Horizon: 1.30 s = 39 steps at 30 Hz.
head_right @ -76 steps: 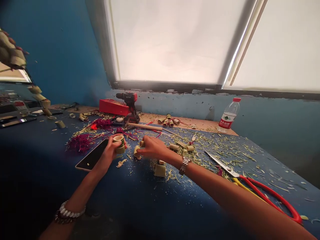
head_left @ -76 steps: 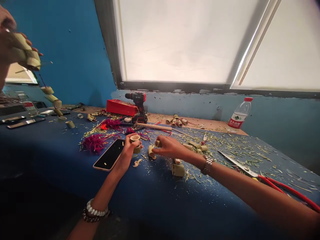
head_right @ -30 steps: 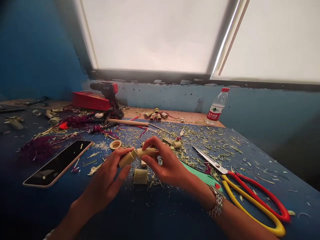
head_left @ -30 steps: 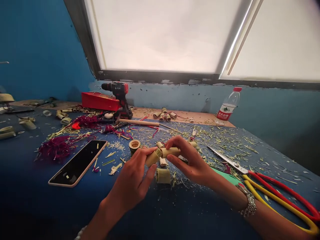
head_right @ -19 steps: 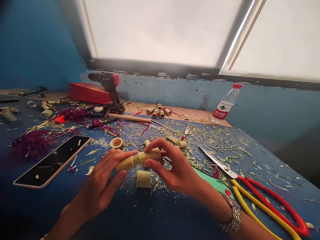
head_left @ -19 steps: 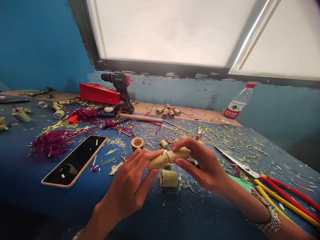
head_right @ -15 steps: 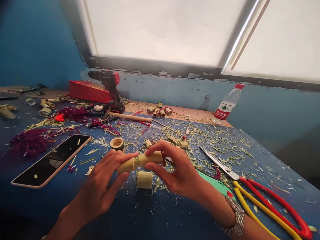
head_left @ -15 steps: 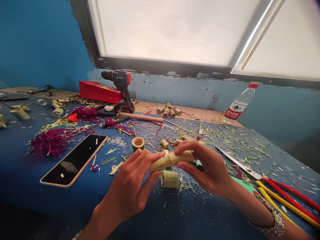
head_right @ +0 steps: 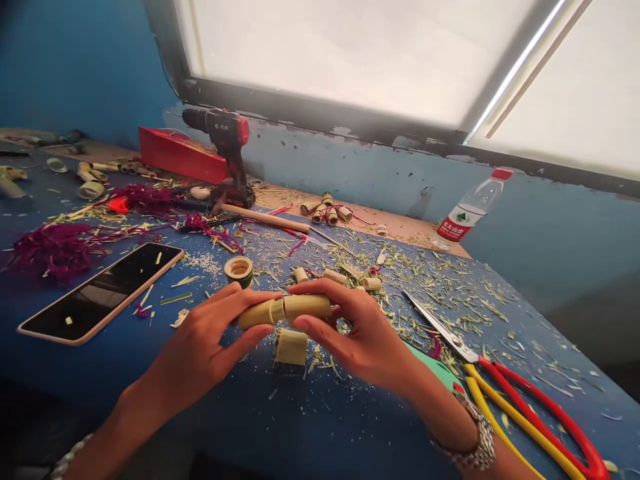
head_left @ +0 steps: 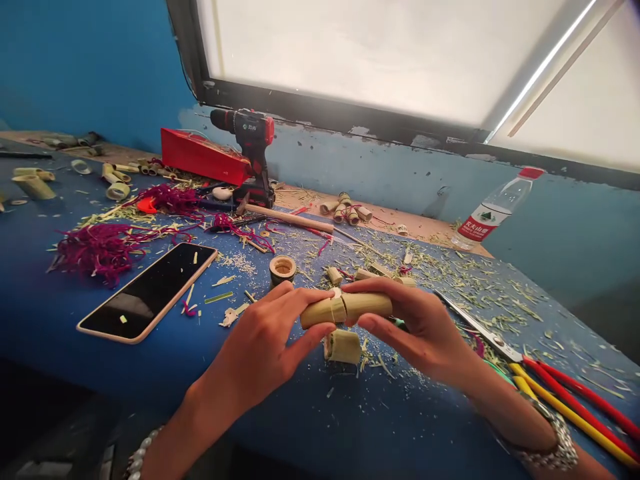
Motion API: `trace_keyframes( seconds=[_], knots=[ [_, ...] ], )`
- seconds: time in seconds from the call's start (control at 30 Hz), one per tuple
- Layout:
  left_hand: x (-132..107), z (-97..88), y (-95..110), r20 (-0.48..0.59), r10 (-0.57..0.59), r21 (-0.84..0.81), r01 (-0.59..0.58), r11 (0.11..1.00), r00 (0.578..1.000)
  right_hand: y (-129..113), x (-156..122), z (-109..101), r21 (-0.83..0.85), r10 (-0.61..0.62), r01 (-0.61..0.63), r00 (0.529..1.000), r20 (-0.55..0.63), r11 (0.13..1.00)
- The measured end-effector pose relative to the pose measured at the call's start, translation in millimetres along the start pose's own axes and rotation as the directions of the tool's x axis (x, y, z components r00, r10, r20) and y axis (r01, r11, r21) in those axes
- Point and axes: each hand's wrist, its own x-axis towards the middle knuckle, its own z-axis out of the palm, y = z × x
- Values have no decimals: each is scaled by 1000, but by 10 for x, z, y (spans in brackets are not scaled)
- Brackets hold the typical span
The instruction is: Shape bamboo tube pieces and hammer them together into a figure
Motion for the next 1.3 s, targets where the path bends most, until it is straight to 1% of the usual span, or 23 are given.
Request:
trace_keyframes(
  seconds=[0.1,0.23,0.33,0.4,0.5,0.57,0.67,0.73,0.8,0.87,0.93,1.0,1.13,1.23,1.3],
  knots=[
    [12,18,7,9,-37,27,37,999,999,-10,-15,15,-5,26,-26,999,27,1000],
    [21,49,6,52,-13,121,6,993,999,17,-45,68,-62,31,-28,999,43,998],
    [21,65,3,49,45,230,-55,972,998,52,-66,89,-175,11,-8,1000,17,985],
    [18,73,0,30,112,310,-116,944,993,69,-70,83,-241,-39,38,999,0,970],
    [13,76,-2,2,215,411,-196,890,977,72,-62,56,-270,-121,123,992,25,955],
    [9,74,1,-9,257,439,-227,869,966,61,-57,36,-277,-112,127,991,70,952],
    [4,73,10,-17,274,460,-236,856,962,45,-53,18,-288,-54,90,990,131,953],
    [-1,79,13,-21,273,480,-230,847,962,43,-53,15,-280,-65,101,989,133,955],
    [-8,86,9,-31,246,460,-204,864,969,47,-58,18,-278,-120,142,988,97,950],
    [-16,92,0,-47,195,374,-163,913,980,51,-69,26,-299,-149,163,986,69,940],
    [-24,94,-9,-53,136,247,-119,962,989,52,-83,37,-337,-139,152,988,63,929],
    [-28,91,-13,-49,103,158,-94,983,993,49,-94,53,-368,-124,140,990,67,919],
    [-27,61,16,-54,92,110,-86,990,994,62,-92,105,-364,-132,142,990,52,921],
    [-27,20,49,-14,81,70,-80,994,997,95,-90,141,-351,-126,128,992,28,928],
    [-29,-1,60,23,76,77,-78,994,997,115,-102,149,-356,-119,123,992,32,926]
  ],
)
